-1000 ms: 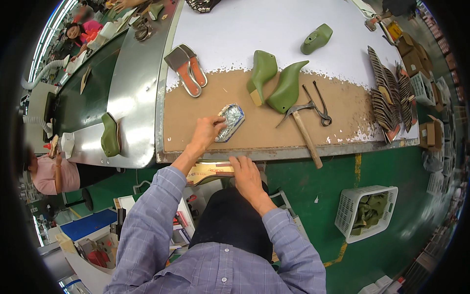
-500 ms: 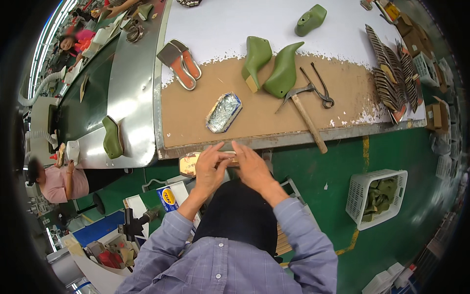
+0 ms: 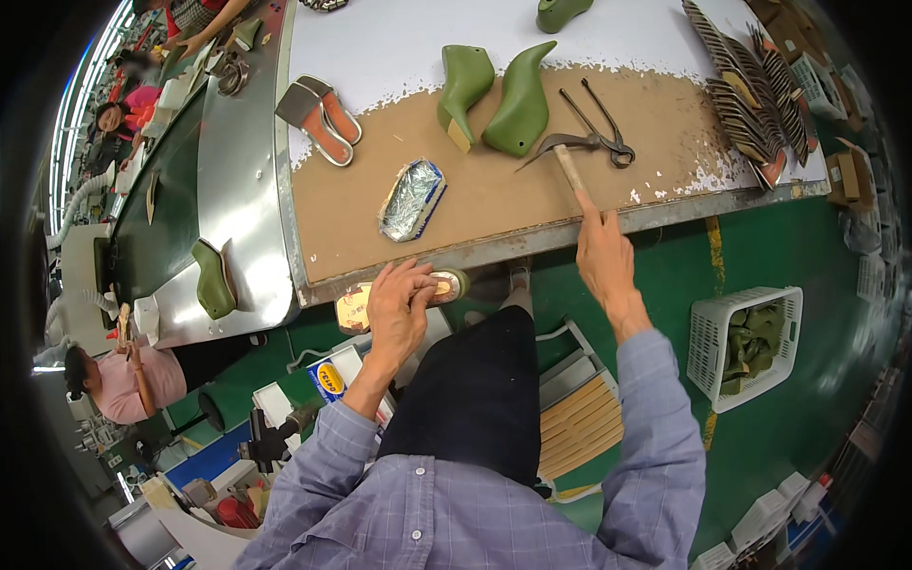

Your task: The person assembles green high-heeled shoes by attaching the sole to the upper. They use a hammer to tap the sole into place and a yellow pneumatic nail gun to secure it. The person handles multiple shoe components, including green uppers and beige soles, on a factory workbench.

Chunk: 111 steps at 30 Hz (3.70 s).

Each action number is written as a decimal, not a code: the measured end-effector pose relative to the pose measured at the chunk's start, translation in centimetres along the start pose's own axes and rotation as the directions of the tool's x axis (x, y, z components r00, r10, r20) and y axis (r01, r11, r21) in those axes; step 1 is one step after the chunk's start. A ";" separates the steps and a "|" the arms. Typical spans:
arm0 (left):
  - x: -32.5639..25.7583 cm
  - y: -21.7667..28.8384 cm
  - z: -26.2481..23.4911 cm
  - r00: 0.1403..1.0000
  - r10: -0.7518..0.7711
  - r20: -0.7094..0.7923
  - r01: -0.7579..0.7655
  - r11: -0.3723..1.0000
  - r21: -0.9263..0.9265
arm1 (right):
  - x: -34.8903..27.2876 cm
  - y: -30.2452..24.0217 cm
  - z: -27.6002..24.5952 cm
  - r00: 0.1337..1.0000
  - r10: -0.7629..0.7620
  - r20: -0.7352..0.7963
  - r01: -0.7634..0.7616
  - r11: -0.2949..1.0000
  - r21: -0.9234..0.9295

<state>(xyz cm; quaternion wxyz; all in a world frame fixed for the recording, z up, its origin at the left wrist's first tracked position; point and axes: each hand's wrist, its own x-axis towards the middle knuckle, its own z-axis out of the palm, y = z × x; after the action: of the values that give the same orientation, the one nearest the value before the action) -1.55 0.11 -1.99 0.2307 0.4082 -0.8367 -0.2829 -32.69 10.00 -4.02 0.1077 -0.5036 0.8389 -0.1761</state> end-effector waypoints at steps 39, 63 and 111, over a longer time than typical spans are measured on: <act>1.3 -0.4 -4.9 0.958 0.132 0.256 -0.234 0.877 0.420 | -14.9 -11.3 -2.8 0.617 0.395 0.681 -0.650 -0.232 0.724; 0.3 -0.2 -3.4 0.967 0.037 0.250 -0.140 0.901 0.410 | -16.6 -11.5 -5.0 0.998 0.044 -0.038 -0.014 0.812 0.584; -0.6 -1.2 -2.2 0.961 -0.035 0.276 -0.139 0.799 0.585 | -15.6 -13.2 -3.0 0.904 0.242 0.352 -0.424 0.402 0.812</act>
<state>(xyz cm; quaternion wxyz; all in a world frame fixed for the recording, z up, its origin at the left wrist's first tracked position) 0.79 -0.64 -1.29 -0.0197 0.3936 -0.9177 -0.0508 -15.75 18.65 4.08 0.4562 -0.2122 0.6997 -0.5072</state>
